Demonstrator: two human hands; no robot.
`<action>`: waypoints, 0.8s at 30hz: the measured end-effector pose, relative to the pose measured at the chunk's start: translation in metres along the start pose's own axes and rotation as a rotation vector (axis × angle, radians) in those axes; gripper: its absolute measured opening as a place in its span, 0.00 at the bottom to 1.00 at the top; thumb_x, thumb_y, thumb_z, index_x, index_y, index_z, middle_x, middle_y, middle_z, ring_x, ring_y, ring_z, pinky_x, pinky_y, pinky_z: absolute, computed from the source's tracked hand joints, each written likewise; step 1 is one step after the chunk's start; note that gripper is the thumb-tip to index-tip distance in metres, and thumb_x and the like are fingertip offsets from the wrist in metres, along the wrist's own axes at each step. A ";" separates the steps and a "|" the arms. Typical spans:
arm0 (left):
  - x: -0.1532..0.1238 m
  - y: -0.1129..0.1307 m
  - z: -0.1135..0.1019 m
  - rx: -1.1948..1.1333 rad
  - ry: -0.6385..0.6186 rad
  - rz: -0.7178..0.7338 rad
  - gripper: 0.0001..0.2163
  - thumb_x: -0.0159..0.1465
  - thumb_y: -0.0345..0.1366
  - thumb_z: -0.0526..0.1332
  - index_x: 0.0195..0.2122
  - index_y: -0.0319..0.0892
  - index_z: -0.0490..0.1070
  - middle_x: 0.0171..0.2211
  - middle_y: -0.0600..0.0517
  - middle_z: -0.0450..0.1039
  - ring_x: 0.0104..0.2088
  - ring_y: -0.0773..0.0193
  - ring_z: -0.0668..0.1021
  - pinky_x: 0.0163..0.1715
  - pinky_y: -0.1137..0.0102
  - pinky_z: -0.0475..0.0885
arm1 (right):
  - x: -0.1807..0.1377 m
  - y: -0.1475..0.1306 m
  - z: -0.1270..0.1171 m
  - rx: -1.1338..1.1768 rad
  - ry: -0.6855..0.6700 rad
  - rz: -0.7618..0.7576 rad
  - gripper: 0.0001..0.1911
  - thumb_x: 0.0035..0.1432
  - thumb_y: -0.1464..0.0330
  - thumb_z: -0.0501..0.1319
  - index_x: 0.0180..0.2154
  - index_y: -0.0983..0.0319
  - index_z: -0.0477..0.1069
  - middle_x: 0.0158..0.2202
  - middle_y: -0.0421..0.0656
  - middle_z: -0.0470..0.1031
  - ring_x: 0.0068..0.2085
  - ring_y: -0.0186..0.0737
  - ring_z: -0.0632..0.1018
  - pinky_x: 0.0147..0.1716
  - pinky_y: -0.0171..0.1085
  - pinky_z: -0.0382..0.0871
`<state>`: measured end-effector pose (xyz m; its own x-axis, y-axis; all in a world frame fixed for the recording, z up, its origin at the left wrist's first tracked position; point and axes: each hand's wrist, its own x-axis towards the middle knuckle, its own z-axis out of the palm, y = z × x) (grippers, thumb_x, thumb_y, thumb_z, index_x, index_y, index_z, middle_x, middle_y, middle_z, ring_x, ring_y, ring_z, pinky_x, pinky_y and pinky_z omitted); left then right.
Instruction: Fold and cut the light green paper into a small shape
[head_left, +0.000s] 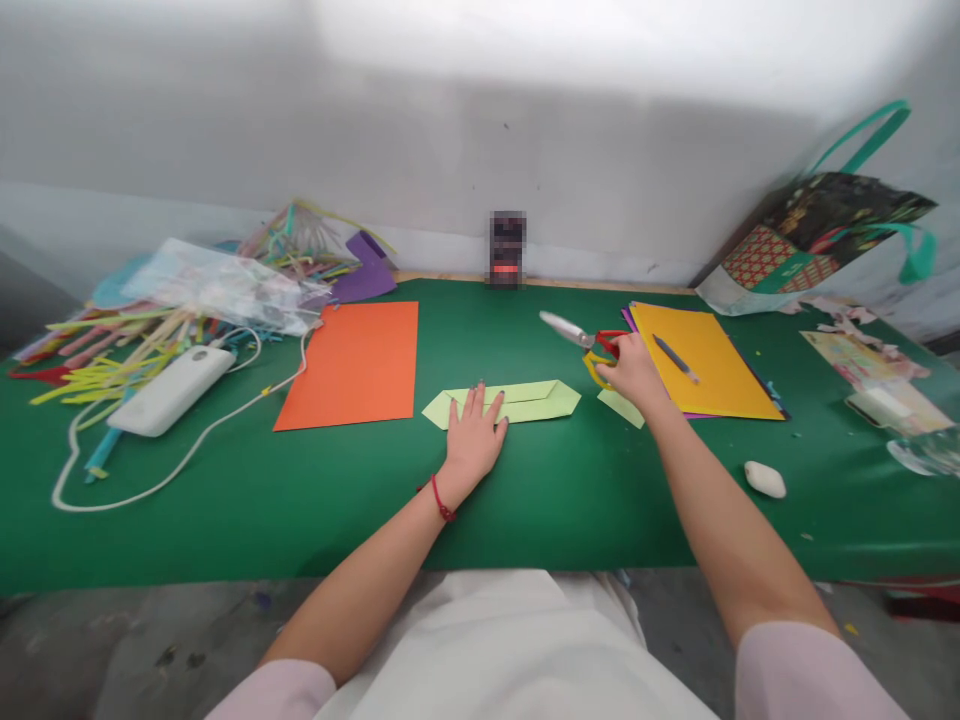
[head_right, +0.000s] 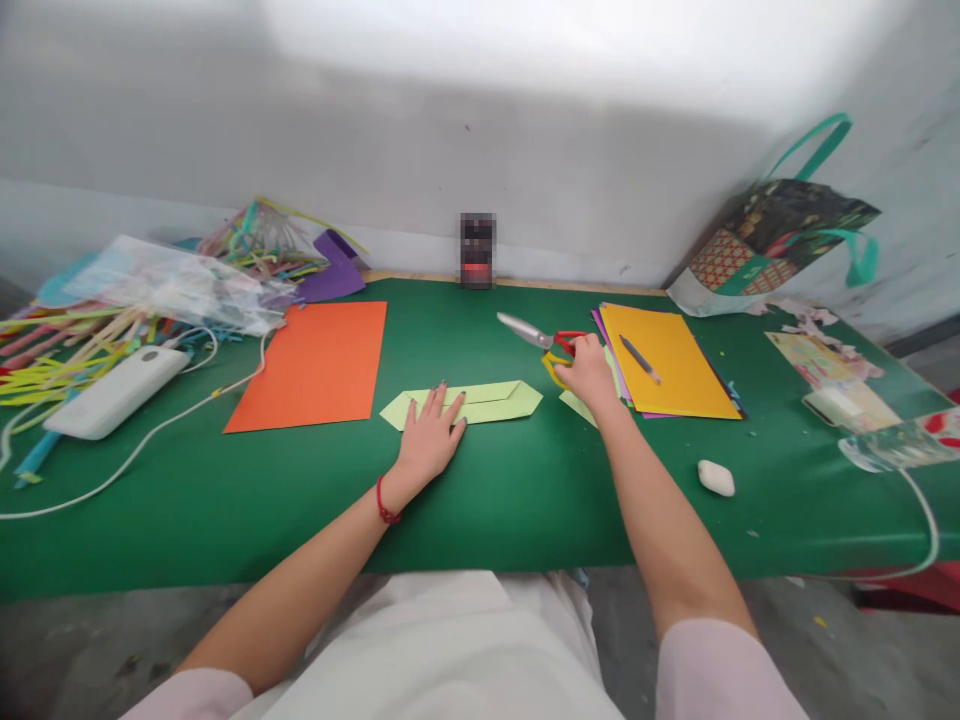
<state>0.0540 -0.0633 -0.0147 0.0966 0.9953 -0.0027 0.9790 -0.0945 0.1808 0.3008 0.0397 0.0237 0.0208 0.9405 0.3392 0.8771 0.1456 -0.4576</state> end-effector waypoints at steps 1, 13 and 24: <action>0.000 0.000 0.000 0.000 0.004 0.000 0.22 0.69 0.40 0.47 0.64 0.47 0.56 0.67 0.45 0.48 0.65 0.53 0.55 0.62 0.51 0.52 | -0.005 -0.010 0.003 0.177 0.056 0.050 0.14 0.44 0.68 0.67 0.27 0.60 0.61 0.32 0.43 0.67 0.34 0.40 0.71 0.32 0.38 0.67; 0.000 -0.001 0.002 0.007 0.017 0.015 0.22 0.69 0.39 0.47 0.63 0.47 0.57 0.66 0.44 0.48 0.65 0.52 0.56 0.61 0.49 0.52 | -0.074 -0.108 0.083 1.411 -0.382 0.121 0.22 0.52 0.55 0.62 0.22 0.58 0.53 0.11 0.29 0.54 0.11 0.26 0.57 0.11 0.29 0.52; 0.000 0.000 0.003 -0.007 0.021 0.020 0.22 0.68 0.38 0.47 0.63 0.46 0.58 0.67 0.44 0.48 0.65 0.52 0.55 0.62 0.49 0.51 | -0.080 -0.104 0.080 1.348 -0.386 0.092 0.17 0.50 0.59 0.61 0.23 0.58 0.54 0.11 0.29 0.58 0.12 0.26 0.59 0.14 0.30 0.55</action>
<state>0.0549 -0.0631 -0.0178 0.1122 0.9935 0.0212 0.9757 -0.1142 0.1872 0.1694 -0.0262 -0.0215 -0.2724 0.9545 0.1216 -0.2530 0.0508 -0.9661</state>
